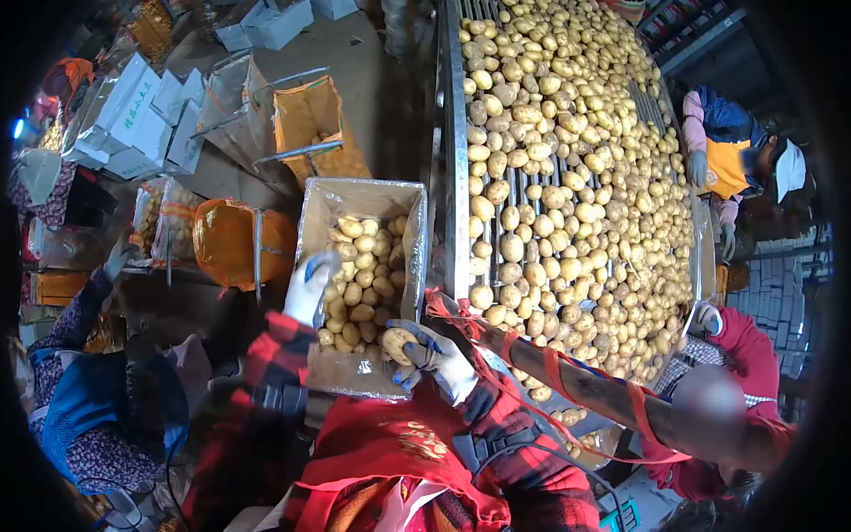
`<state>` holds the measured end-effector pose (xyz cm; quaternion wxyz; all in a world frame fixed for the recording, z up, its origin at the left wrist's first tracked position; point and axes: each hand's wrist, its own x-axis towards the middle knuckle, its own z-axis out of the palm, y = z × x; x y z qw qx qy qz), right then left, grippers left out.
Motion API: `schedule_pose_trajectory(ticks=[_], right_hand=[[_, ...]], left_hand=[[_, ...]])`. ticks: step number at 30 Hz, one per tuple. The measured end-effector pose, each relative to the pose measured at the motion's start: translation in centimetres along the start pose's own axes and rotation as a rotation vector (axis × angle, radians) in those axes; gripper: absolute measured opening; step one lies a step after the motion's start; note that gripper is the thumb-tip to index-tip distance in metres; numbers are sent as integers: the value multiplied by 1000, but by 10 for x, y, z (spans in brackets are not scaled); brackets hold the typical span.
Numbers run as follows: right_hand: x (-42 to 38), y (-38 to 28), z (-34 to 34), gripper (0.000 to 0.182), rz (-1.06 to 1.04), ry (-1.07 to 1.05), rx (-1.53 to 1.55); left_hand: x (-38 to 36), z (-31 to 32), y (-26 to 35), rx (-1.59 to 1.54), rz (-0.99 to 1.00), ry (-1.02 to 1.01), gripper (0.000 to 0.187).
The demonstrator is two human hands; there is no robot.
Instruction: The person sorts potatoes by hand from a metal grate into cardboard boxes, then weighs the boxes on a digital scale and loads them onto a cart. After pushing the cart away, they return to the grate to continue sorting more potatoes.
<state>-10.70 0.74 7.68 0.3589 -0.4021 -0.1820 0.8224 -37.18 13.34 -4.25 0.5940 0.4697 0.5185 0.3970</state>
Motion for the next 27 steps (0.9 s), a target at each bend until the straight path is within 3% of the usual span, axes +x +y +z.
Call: schedule_pose_trajectory(ticks=[3, 5, 7, 9, 11, 12, 13, 15, 17, 19, 20, 22, 23, 24, 26, 27], right_hand=[[8, -9, 22, 75, 0, -15, 127], [7, -2, 22, 83, 2, 15, 119], [-4, 5, 15, 86, 10, -7, 13], [-23, 18, 6, 75, 44, 71, 35], [-44, 37, 0, 70, 36, 189, 60], [-54, 49, -6, 64, 26, 192, 196], [-61, 50, -8, 62, 39, 209, 221], [-65, 50, -5, 65, 42, 220, 227], [-64, 45, -1, 69, 55, 221, 238], [-55, 41, 0, 75, 57, 206, 246], [-48, 36, 2, 76, 58, 215, 252], [-28, 27, 6, 79, 36, 200, 254], [-16, 30, 9, 80, -79, 165, 342], [0, 21, 18, 69, -122, 187, 436], [27, 13, 21, 58, -181, 252, 488], [38, 15, 20, 56, -201, 297, 445]], left_hand=[[74, 1, 1, 410, 67, -87, 34], [121, 9, -30, 849, 104, -146, 36], [158, 19, -65, 1140, 37, -245, 45], [163, 31, -76, 1478, -83, -318, 57], [179, 35, -92, 1428, -177, -325, 68], [176, 42, -66, 1454, -212, -378, 73], [187, 40, -60, 1449, -295, -416, 66], [201, 30, -85, 1443, -174, -385, 53], [198, 26, -97, 1420, -167, -393, 50], [192, 19, -102, 925, -5, -412, 48], [187, 17, -103, 695, -21, -446, 43], [145, 23, -34, 83, -263, -494, 38], [120, 23, 20, -107, -538, -430, 36], [112, 16, 23, -309, -508, -463, 38], [81, 0, 40, -35, -111, -519, 40], [68, 0, 54, -169, -146, -471, 39]])
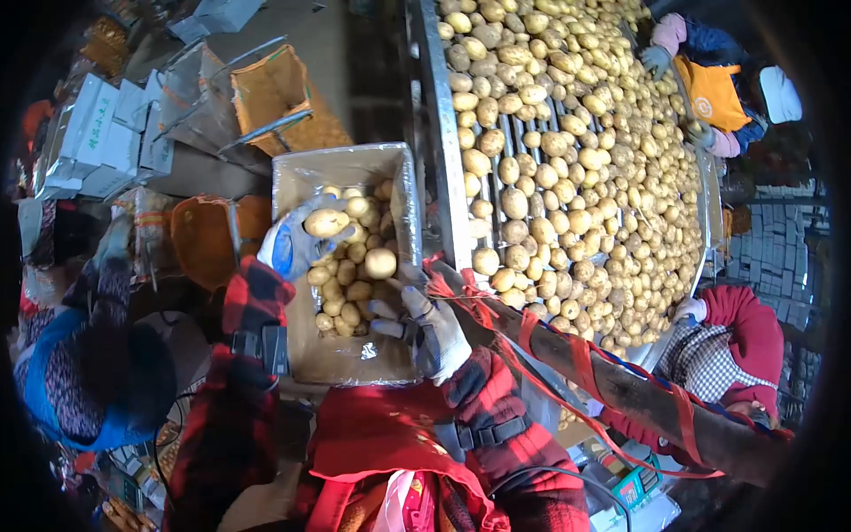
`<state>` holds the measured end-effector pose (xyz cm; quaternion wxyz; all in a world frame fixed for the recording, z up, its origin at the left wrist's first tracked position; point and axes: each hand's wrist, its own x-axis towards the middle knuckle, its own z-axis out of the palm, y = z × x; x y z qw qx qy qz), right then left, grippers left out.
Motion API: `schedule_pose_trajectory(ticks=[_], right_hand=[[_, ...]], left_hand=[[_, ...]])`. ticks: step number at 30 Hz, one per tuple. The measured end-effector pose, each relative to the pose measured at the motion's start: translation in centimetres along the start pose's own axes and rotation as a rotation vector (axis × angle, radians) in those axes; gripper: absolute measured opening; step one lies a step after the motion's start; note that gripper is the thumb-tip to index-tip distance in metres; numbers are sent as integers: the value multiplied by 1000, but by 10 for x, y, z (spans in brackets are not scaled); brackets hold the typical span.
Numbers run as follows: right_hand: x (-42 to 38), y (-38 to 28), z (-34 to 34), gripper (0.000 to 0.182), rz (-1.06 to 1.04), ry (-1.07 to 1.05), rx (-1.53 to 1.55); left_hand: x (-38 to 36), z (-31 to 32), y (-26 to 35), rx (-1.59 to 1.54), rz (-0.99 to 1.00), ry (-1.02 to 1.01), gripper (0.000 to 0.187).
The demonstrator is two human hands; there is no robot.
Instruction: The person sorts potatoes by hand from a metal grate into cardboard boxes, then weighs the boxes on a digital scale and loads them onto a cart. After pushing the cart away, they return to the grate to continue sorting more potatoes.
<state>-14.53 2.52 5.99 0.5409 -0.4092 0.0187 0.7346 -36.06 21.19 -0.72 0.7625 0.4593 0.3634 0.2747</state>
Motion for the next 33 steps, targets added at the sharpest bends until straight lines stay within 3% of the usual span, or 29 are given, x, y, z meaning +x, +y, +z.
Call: schedule_pose_trajectory(ticks=[1, 4, 7, 9, 11, 13, 14, 16, 18, 20, 22, 24, 26, 28, 30, 33], right_hand=[[-1, 5, 3, 56, -35, 49, -46], [-15, 12, -12, 58, 104, -76, -52], [-37, 23, -34, 59, 157, 3, -132], [-51, 27, -46, 57, 159, 52, -180], [-64, 29, -57, 53, 134, 126, -269], [-68, 31, -84, 52, 134, 128, -250], [-67, 34, -101, 52, 153, 147, -215], [-72, 34, -103, 52, 116, 199, -228], [-77, 33, -102, 51, 77, 255, -239], [-81, 31, -94, 51, 93, 304, -229], [-91, 33, -93, 53, 31, 255, -250], [-95, 35, -98, 53, 16, 255, -302], [-108, 28, -101, 54, 38, 285, -303], [-131, 30, -112, 52, -5, 354, -363], [-153, 42, -147, 48, -24, 484, -344], [-189, 56, -177, 48, -80, 510, -280]], left_hand=[[-13, 8, 11, -139, 8, 39, 38], [-32, -4, 2, -416, -135, 75, 41], [-68, -10, -17, -714, -147, 103, 41], [-103, -10, -14, -30, -19, 118, 46], [-139, 2, -18, -10, 137, 273, 41], [-146, -50, -65, -1044, -101, 220, 36], [-143, -47, -56, -948, -89, 577, 42], [-140, -63, -33, -843, -77, 582, 41], [-118, -93, -22, -901, 7, 364, 47], [-71, -94, 14, -691, 97, 523, 53], [-12, -147, 32, -1295, 136, -16, 60], [47, -135, 90, -862, 67, 536, 70], [60, -116, 111, -428, 121, 624, 78], [50, -103, 105, -235, 276, 313, 67], [23, -77, 92, -258, 162, 111, 61], [-19, -66, 47, -214, 114, 114, 61]])
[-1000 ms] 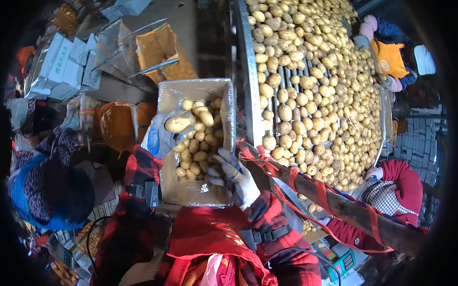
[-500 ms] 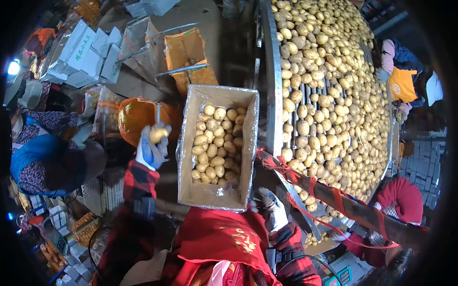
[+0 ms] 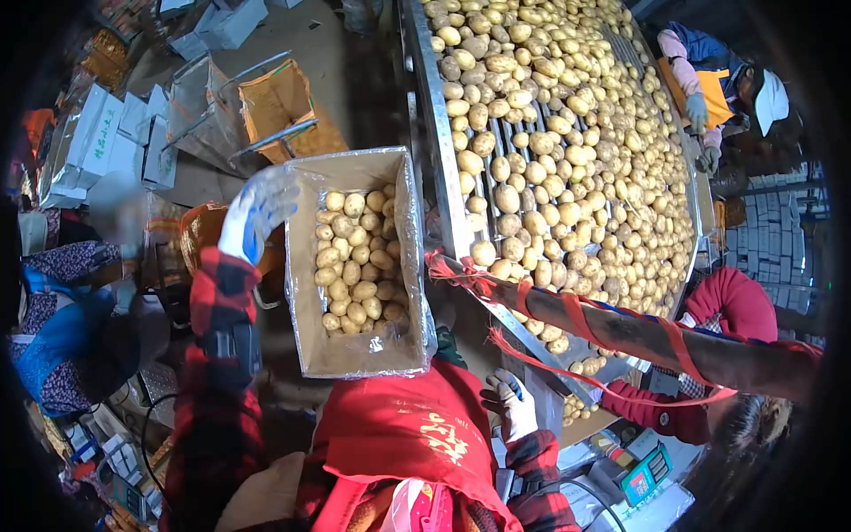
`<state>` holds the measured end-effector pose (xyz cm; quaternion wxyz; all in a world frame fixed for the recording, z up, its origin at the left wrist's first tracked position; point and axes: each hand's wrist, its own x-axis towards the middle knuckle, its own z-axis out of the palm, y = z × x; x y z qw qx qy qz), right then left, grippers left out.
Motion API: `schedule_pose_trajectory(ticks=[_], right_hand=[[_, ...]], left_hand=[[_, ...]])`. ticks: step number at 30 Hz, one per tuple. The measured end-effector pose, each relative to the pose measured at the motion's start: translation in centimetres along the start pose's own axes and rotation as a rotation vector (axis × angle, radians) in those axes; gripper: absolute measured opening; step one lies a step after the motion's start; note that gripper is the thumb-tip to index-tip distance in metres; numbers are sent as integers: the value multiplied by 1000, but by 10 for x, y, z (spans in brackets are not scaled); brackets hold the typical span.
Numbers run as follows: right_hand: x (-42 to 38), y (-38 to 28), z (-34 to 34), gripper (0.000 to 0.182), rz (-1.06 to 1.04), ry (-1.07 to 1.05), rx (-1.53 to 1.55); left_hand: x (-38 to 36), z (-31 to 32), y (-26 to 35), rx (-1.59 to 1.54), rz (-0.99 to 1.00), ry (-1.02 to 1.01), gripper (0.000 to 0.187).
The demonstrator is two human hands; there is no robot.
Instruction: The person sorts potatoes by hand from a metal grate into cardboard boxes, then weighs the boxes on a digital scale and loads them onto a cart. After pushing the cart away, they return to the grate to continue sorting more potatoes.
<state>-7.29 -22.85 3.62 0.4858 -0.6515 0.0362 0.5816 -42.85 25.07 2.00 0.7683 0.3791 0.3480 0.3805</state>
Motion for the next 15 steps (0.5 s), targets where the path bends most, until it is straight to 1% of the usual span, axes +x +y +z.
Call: schedule_pose_trajectory(ticks=[1, 2, 3, 5, 8, 9, 10, 11, 12, 13, 14, 15], right_hand=[[-5, 4, -7, 47, 13, 38, -31], [-7, 5, -11, 47, 24, 74, -63], [-5, 6, -13, 47, 21, 66, -62], [-2, 6, -17, 45, 108, 18, -69], [7, -6, -12, 43, 81, -29, -141], [8, -10, -14, 43, 60, -61, -184], [17, -3, -28, 42, 35, -84, -159], [21, -2, -38, 42, 31, -93, -162], [23, -1, -47, 41, -13, -93, -205], [24, -4, -53, 40, -59, -94, -249], [21, -9, -62, 40, -64, -100, -256], [13, -17, -66, 39, -41, -77, -288]], left_hand=[[-13, -6, -11, 52, -7, 58, 61], [-28, -8, -15, -29, 24, 90, 61], [-45, -8, -20, -56, 79, 179, 59], [-72, -16, -39, -53, 173, 383, 60], [-111, 10, -64, -9, 236, 529, 49], [-121, 17, -86, 52, 236, 522, 53], [-128, 31, -105, 67, 221, 507, 41], [-127, 34, -141, 197, 240, 534, 34], [-134, 59, -150, 262, 64, 460, 31], [-131, 66, -169, 470, -69, 360, 30], [-128, 77, -190, 480, -85, 312, 31], [-119, 84, -191, 735, -67, 298, 35]])
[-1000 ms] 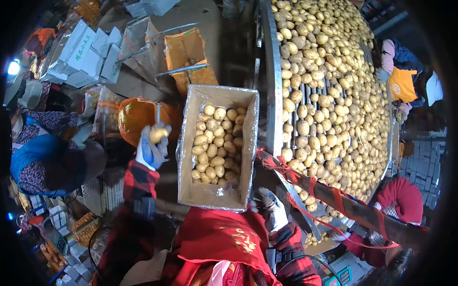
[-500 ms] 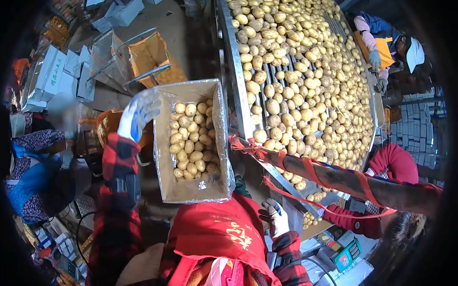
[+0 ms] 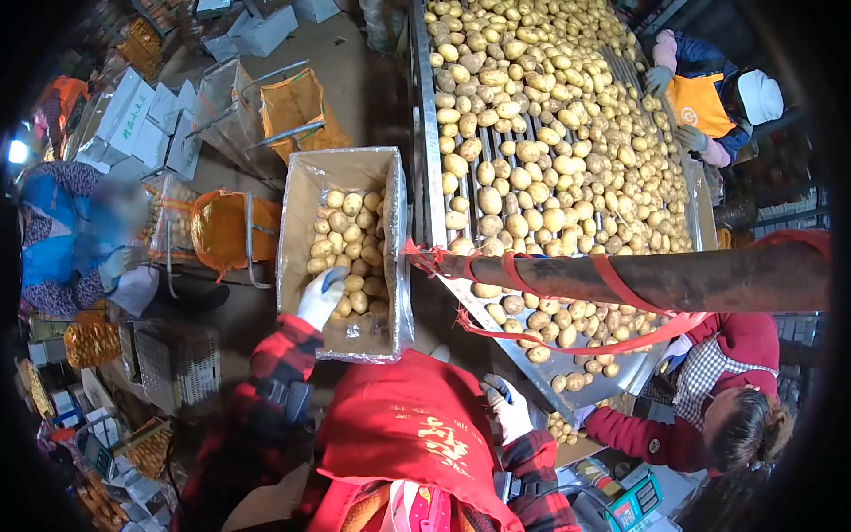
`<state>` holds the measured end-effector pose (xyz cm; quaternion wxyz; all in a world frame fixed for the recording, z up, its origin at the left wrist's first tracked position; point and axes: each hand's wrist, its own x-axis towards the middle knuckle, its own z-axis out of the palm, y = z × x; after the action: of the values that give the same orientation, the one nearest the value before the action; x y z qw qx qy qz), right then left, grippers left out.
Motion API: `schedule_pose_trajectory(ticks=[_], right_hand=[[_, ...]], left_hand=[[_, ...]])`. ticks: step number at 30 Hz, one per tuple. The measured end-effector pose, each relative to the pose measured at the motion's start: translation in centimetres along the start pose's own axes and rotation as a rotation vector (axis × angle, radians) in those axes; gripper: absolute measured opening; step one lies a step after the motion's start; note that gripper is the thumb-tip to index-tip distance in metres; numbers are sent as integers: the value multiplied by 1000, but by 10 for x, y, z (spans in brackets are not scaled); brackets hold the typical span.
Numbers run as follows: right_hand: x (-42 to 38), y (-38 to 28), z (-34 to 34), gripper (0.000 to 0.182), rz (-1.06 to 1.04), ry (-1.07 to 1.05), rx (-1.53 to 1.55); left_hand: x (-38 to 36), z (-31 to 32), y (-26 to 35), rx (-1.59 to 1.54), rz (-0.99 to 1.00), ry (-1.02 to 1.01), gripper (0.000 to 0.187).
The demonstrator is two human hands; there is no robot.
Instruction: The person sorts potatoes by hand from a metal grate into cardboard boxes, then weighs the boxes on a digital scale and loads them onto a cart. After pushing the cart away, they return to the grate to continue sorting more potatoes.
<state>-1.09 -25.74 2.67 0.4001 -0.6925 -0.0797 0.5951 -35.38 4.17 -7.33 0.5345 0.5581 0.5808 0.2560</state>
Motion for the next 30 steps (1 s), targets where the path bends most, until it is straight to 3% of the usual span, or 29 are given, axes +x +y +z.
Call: schedule_pose_trajectory(ticks=[2, 4, 6, 8, 9, 10, 11, 12, 14, 16, 18, 19, 22, 24, 26, 30], right_hand=[[-7, 1, -13, 38, 29, 32, -13], [-17, 6, -17, 38, 12, 124, -38], [-14, 41, -35, 38, -51, 187, -78], [-27, 38, -33, 42, 43, 147, -57], [-30, 43, -30, 39, 75, 193, -8], [-30, 49, -25, 36, 108, 239, 45], [-30, 44, -14, 36, 166, 278, 23], [-33, 34, -3, 35, 198, 243, 50], [-27, 33, 13, 35, 165, 244, 112], [-21, 27, 30, 35, 149, 238, 98], [-22, 28, 40, 36, 132, 242, 87], [-23, 31, 42, 38, 141, 215, 78], [-35, 38, 42, 42, 154, 196, 96], [-42, 39, 46, 43, 174, 300, 77], [-44, 46, 45, 43, 172, 314, 62], [-42, 43, 57, 38, 191, 351, 6]], left_hand=[[40, 5, 0, 221, -20, 36, 50], [97, 5, -12, 465, 72, 256, 66], [147, 7, -25, 647, -107, 305, 88], [165, 38, -39, 757, -212, 210, 85], [160, 68, -76, 1011, -11, 390, 78], [133, 67, -41, 569, 39, 329, 61], [127, 78, -66, 535, 284, 286, 45], [99, 75, -33, 417, 274, 159, 33], [108, 65, -21, 466, 246, 172, 36], [161, 51, -53, 689, 158, 492, 55], [210, 23, -40, 819, -284, 333, 74], [229, 9, -47, 837, -322, 215, 80], [251, -1, -34, 922, -340, 8, 94], [272, -5, -68, 962, -246, 22, 90], [267, -4, -25, 1099, -469, -267, 76], [252, -4, -38, 1058, -325, -205, 70]])
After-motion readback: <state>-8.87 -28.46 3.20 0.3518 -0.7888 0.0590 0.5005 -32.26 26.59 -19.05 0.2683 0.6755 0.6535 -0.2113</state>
